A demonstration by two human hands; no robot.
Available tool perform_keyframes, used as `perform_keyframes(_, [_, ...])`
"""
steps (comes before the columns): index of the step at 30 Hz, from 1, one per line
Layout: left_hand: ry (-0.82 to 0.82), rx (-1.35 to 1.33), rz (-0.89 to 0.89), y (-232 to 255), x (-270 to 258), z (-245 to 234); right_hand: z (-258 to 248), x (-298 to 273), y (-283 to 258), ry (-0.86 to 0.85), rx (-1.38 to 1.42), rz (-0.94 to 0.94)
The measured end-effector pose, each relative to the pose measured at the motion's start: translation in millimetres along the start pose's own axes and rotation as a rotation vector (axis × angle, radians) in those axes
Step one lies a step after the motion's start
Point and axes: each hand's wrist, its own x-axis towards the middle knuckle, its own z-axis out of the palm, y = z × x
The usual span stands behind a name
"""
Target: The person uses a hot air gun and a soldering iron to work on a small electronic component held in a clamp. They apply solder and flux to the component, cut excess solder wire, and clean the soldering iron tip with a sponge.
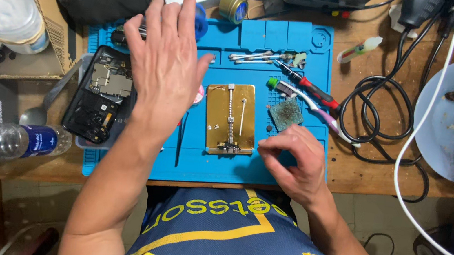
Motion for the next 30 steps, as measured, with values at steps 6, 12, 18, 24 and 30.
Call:
perform_keyframes(6, [0.156, 0.002, 0.029, 0.9, 4.8, -5.4, -11.9, -5.2, -6.5, -0.014, 0.022, -0.073])
perform_keyframes(12, [0.236, -0.051, 0.167, -5.2, 1.5, 5.0, -54.3, -30.0, -13.1, -0.042, 0.255, 0.287])
perform_keyframes(18, [0.097, -0.515, 0.258, -7.1, -19.3, -34.8, -132.9, -69.9, -19.3, -0.722, 0.255, 0.779])
perform_keyframes(24, [0.022, -0.903, 0.248, -1.7, -41.7, -57.9, -134.6, -106.5, -14.1, -0.539, 0.208, 1.459])
perform_keyframes(30, [0.106, -1.094, 0.207, -3.3, -57.3, -50.6, -108.6, -224.8, 116.6, -1.047, -0.585, 1.622])
